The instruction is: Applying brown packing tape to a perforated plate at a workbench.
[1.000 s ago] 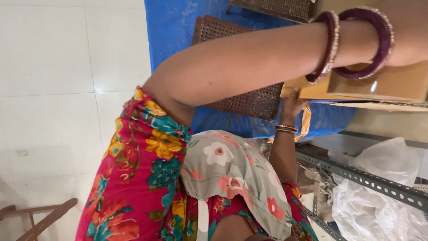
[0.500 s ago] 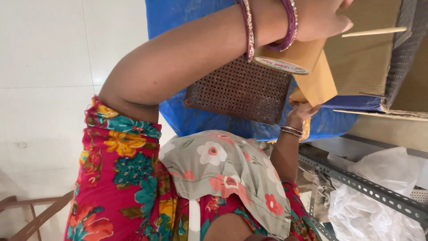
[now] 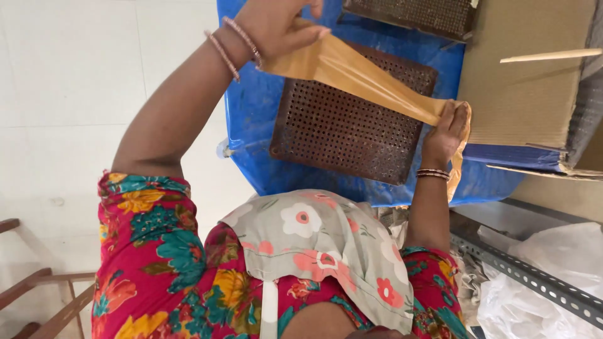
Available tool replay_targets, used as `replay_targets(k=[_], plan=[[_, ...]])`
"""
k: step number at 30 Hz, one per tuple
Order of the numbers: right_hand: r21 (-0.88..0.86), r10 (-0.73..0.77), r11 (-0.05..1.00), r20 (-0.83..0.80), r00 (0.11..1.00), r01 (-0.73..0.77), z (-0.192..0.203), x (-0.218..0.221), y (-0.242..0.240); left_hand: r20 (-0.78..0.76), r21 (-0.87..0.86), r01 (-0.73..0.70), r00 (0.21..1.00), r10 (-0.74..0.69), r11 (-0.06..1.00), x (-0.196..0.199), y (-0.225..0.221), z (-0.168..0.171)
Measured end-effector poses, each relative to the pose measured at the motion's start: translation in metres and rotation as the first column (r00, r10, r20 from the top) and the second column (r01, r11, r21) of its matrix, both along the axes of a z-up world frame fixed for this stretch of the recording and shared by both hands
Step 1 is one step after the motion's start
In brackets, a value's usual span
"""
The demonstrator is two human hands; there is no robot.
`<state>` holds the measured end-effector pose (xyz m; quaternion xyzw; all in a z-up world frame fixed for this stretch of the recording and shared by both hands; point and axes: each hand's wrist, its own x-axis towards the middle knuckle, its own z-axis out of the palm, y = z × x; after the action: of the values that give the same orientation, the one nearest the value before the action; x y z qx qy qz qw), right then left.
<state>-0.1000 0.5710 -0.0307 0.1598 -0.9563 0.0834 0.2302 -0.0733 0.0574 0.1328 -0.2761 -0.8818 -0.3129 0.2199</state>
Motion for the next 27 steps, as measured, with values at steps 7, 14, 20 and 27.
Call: replay_targets(k=[7, 14, 20, 27], plan=[[0.238, 0.096, 0.964, 0.105, 0.99, -0.118, -0.014, -0.003, 0.003, 0.29, 0.113, -0.212, 0.941, 0.172, 0.971, 0.031, -0.042, -0.095], [0.118, 0.094, 0.986, 0.188, 0.978, -0.117, 0.001, -0.018, -0.005, 0.312, 0.202, -0.257, 0.932, 0.186, 0.945, 0.013, -0.046, -0.094], [0.126, -0.02, 0.992, 0.13, 0.991, 0.004, -0.002, -0.039, -0.012, 0.18, 0.156, -0.227, 0.963, 0.198, 0.961, -0.021, -0.053, -0.117], [0.254, -0.159, 0.96, 0.144, 0.977, 0.119, -0.047, -0.074, -0.001, 0.185, 0.205, -0.253, 0.959, 0.216, 0.946, -0.044, -0.046, -0.14]])
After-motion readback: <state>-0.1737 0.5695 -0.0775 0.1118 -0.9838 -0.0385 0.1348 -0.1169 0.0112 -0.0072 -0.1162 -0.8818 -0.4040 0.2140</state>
